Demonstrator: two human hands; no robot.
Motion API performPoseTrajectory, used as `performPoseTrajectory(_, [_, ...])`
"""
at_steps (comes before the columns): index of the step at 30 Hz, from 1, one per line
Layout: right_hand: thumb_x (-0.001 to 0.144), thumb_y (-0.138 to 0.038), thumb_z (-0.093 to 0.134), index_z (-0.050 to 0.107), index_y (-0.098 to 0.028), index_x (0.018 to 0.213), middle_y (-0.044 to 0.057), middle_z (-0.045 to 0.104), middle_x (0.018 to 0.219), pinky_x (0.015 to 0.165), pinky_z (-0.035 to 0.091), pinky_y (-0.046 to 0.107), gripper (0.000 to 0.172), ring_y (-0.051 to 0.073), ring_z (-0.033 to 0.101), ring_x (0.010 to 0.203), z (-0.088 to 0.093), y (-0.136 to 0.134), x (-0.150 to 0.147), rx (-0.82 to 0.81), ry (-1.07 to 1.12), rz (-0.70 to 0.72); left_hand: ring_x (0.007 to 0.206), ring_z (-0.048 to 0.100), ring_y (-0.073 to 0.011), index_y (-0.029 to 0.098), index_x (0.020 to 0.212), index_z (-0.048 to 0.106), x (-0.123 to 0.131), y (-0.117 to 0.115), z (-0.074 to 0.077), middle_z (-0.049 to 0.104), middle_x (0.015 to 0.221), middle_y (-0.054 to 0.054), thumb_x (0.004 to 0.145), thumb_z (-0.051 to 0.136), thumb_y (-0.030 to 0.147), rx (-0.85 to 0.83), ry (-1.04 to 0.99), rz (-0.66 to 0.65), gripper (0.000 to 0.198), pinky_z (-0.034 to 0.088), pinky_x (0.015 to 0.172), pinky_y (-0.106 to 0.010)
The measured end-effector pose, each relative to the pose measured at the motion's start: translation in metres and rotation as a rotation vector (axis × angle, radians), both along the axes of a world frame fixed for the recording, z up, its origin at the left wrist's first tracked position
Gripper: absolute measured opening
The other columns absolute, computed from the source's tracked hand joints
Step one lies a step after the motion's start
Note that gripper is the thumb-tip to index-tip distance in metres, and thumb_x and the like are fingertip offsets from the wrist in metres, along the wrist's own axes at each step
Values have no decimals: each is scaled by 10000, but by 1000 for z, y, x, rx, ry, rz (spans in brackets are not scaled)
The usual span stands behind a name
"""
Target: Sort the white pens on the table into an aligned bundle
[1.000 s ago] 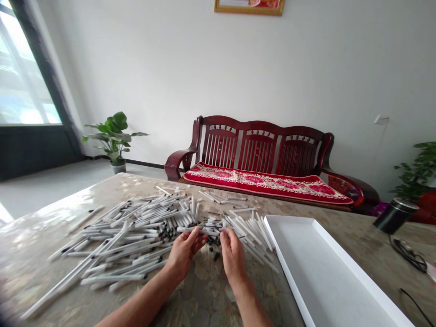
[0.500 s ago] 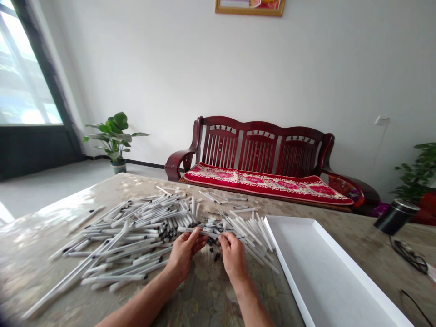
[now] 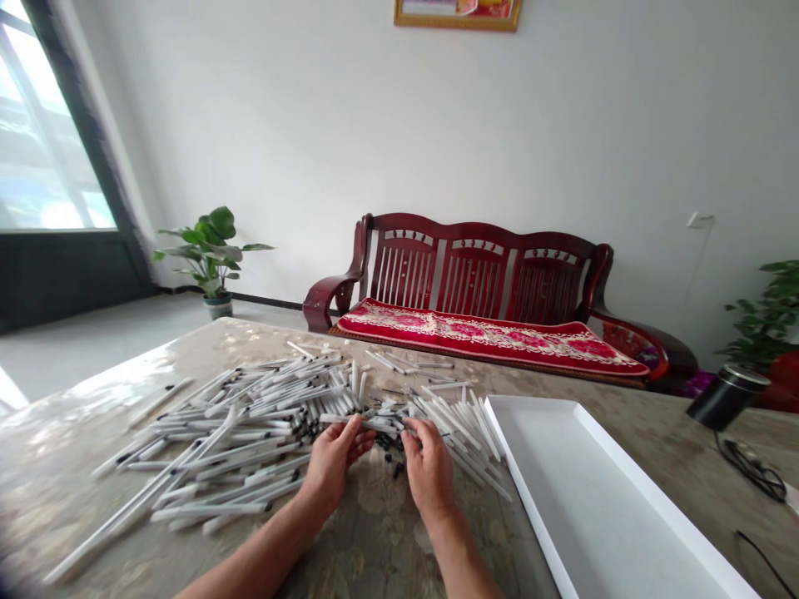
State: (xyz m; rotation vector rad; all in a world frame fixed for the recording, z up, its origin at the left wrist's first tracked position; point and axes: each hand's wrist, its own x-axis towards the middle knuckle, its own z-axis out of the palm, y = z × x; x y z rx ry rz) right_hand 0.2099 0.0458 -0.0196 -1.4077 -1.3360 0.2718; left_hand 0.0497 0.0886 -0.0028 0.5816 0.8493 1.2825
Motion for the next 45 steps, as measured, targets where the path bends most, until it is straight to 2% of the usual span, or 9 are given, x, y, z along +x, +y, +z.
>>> performPoseTrajectory(5, [874,-420,564,738,-214,831,56,756,806,733,517,307,273,228,688,765,1,-1,-3,-45,43,-18,633,702,-167,138,739,671,5,-4,-2,719,679,-27,542,901,422,9,28,-21,415,562,601,-243])
performPoseTrajectory(9, [853,-414,570,729,-206,834,50,752,780,708,511,304,262,224,685,734,0,2,2,-60,86,-41,639,707,-167,135,740,670,1,1,-1,719,682,-29,571,895,384,12,-3,3,376,569,605,-241])
performPoseTrajectory(16, [812,-424,594,716,-200,834,71,745,820,774,522,341,256,239,676,789,-4,5,24,88,156,-224,658,721,-154,140,794,656,-11,15,8,726,699,-27,718,809,287,-6,-52,232,226,578,638,-233])
performPoseTrajectory(20, [823,-433,592,712,-198,855,78,739,833,772,522,352,266,243,670,789,-9,5,30,89,135,-268,650,717,-140,146,808,650,-16,19,10,727,696,-16,744,782,278,3,-92,316,197,578,647,-225])
performPoseTrajectory(25, [868,-401,570,717,-203,896,89,720,904,791,520,363,248,246,659,865,-5,2,21,94,-12,-180,692,728,-163,138,833,672,-10,13,7,740,736,-33,677,840,322,39,-47,175,294,579,638,-230])
performPoseTrajectory(29, [927,-383,537,707,-227,1076,85,714,1056,792,532,330,275,233,660,961,4,-4,7,65,-64,-20,682,724,-172,143,808,681,1,0,4,739,736,-34,595,889,390,50,-18,10,387,579,630,-239])
performPoseTrajectory(34, [924,-309,555,745,-244,996,64,733,947,854,516,339,213,227,667,924,6,-5,-4,62,-191,74,667,716,-171,131,830,698,10,-10,1,750,749,-59,541,907,444,48,1,-145,474,574,626,-245])
performPoseTrajectory(40, [920,-287,522,726,-223,941,66,725,912,805,508,311,214,222,668,883,7,-6,-4,38,-200,32,688,708,-165,148,925,699,3,-5,3,766,861,-80,599,834,557,97,38,-48,540,557,612,-245])
performPoseTrajectory(45, [953,-349,462,710,-202,983,59,727,921,772,496,278,290,206,673,866,14,-10,-6,-33,-147,90,714,706,-166,154,924,673,-6,2,8,770,913,-92,639,789,585,131,3,-35,529,562,652,-268])
